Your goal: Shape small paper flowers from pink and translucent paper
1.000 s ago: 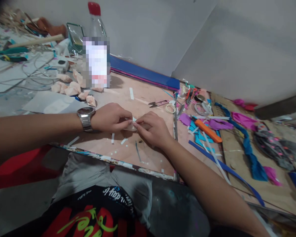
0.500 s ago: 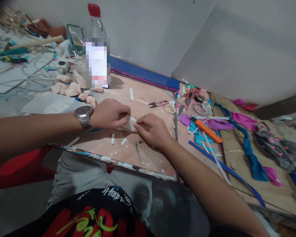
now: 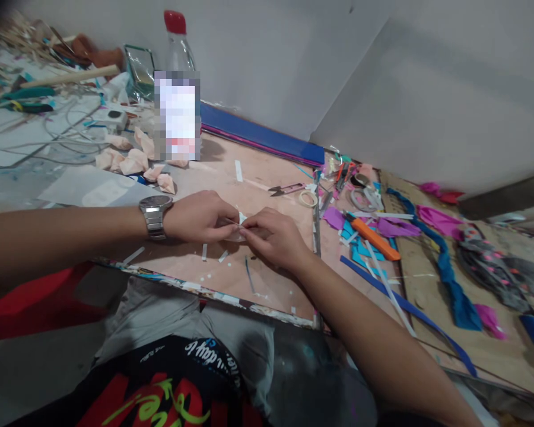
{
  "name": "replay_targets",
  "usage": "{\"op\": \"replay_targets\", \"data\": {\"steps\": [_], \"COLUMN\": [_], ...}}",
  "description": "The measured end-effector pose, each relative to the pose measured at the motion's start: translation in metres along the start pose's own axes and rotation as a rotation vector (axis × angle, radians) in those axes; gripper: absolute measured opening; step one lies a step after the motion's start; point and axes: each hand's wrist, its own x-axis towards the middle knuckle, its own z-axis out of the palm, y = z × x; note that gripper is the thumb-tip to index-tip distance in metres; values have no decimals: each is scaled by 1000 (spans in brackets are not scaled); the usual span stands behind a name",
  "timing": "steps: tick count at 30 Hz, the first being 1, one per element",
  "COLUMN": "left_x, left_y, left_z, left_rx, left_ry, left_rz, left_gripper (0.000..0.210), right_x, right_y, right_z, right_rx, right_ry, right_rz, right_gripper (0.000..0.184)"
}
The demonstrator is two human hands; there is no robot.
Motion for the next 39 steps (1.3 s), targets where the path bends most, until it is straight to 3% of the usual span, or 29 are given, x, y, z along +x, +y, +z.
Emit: {"op": "replay_targets", "data": {"steps": [14,24,33,39], "left_x": [4,6,7,8], "left_y": [-3,-8,-11,-13], "left_z": [-3,0,0,-1], "left_rx": [-161,-222,-318,-396], "left_ry": [-147,-241,-255,-286], "left_rz": [-92,-105,-97,-116], "left_gripper": [31,27,30,26], "right_x": [-1,-2,-1,-3], "right_y": [-1,3,0,-4], "right_z": [-1,1,1,0], "right_rx": [1,-2,-2,-32], "right_ry": [4,20,41,24], "right_rz": [39,-81,-83,-7], "right_gripper": [9,11,12,10]}}
